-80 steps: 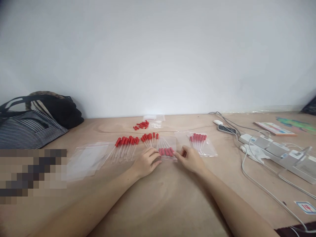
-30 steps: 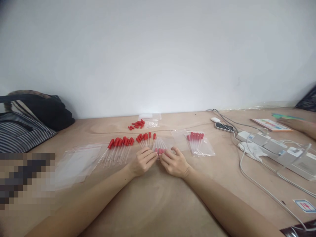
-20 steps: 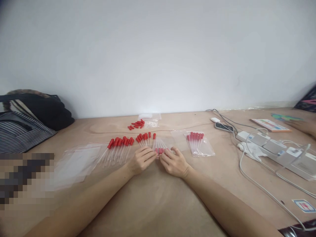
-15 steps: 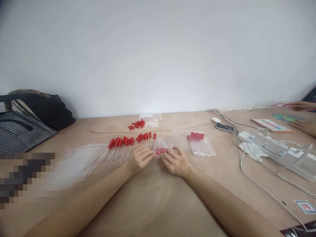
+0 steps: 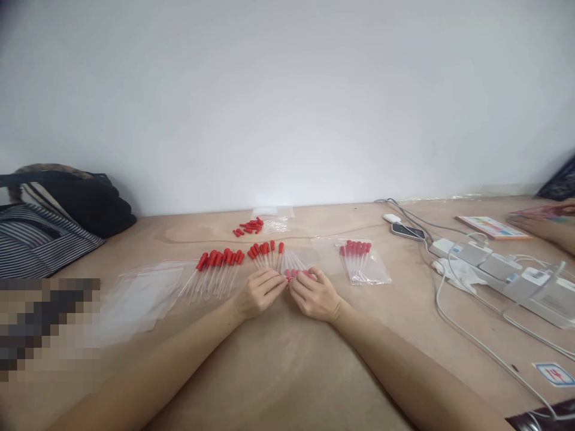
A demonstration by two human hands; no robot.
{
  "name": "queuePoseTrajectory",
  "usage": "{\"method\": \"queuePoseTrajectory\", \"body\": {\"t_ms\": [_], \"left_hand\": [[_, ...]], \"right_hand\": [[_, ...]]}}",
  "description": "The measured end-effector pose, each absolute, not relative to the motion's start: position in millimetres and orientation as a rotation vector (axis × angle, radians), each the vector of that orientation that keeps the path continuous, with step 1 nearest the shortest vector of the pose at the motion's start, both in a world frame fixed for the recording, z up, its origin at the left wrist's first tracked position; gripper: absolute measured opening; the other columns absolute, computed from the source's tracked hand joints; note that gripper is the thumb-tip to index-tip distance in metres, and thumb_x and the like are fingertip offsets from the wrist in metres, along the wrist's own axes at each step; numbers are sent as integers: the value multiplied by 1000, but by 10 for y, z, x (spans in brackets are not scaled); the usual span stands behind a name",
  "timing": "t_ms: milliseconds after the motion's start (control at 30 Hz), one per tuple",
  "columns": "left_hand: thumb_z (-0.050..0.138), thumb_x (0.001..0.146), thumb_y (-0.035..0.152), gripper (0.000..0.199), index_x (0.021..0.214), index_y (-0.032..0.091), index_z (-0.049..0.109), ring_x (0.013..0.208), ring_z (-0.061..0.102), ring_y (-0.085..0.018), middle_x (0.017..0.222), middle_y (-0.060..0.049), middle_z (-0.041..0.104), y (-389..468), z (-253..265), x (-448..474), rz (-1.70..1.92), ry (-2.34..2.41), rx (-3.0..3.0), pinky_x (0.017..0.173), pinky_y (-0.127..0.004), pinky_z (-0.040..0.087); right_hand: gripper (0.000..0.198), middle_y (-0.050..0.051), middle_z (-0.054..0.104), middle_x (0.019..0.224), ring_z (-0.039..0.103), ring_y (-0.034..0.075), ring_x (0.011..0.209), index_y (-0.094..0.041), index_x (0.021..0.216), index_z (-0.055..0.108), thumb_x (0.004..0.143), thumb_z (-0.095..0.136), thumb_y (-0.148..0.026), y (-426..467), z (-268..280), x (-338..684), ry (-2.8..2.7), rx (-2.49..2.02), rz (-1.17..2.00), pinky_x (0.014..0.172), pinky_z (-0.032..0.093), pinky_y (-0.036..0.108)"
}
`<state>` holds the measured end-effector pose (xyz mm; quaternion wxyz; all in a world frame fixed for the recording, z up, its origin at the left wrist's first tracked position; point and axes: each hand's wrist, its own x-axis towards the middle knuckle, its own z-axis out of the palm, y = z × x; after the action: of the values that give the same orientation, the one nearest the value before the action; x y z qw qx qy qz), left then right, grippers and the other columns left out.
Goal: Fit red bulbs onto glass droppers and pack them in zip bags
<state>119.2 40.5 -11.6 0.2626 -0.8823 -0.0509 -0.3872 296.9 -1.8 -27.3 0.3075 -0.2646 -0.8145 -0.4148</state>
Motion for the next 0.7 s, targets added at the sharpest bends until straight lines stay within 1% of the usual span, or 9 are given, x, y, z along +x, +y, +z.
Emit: {"method": "queuePoseTrajectory", "body": {"t_ms": [100,200,400,567,700], "left_hand": [[40,86,6,21,74,11,57,68,58,-14,71,-6,63,414,-146,1188,-1038,-179,-2398,64,-29,49],[43,85,8,19,73,11,57,67,57,-14,70,-5,63,438,-178,1163,-1072,-243,-2393,65,-29,49],[46,83,7,15,74,12,57,66,57,-13,69,-4,63,469,-189,1132,-1119,-254,-2386,63,-28,50],[44,84,6,16,81,12,58,73,59,-13,79,-5,65,456,-162,1175,-1080,-214,-2381,69,-29,51],[44,84,6,17,77,12,58,70,59,-13,74,-4,65,451,-163,1206,-1078,-197,-2390,66,-29,50]], "right_hand": [[17,3,65,76,56,14,83,-14,82,61,83,45,-9,-22,-284,2985,-2141,-717,-1084,77,32,33],[13,2,66,75,55,13,80,-15,86,61,82,49,-11,-42,-292,3051,-2124,-792,-1078,76,32,33],[16,2,67,76,56,12,76,-15,86,60,83,45,-10,-78,-275,3211,-2129,-823,-1089,78,32,34],[14,2,65,74,56,12,78,-15,82,60,82,48,-9,-50,-299,3195,-2138,-847,-1090,79,31,32],[12,2,65,74,56,12,78,-15,82,60,81,49,-10,-37,-316,3161,-2150,-817,-1076,80,30,33]]}}
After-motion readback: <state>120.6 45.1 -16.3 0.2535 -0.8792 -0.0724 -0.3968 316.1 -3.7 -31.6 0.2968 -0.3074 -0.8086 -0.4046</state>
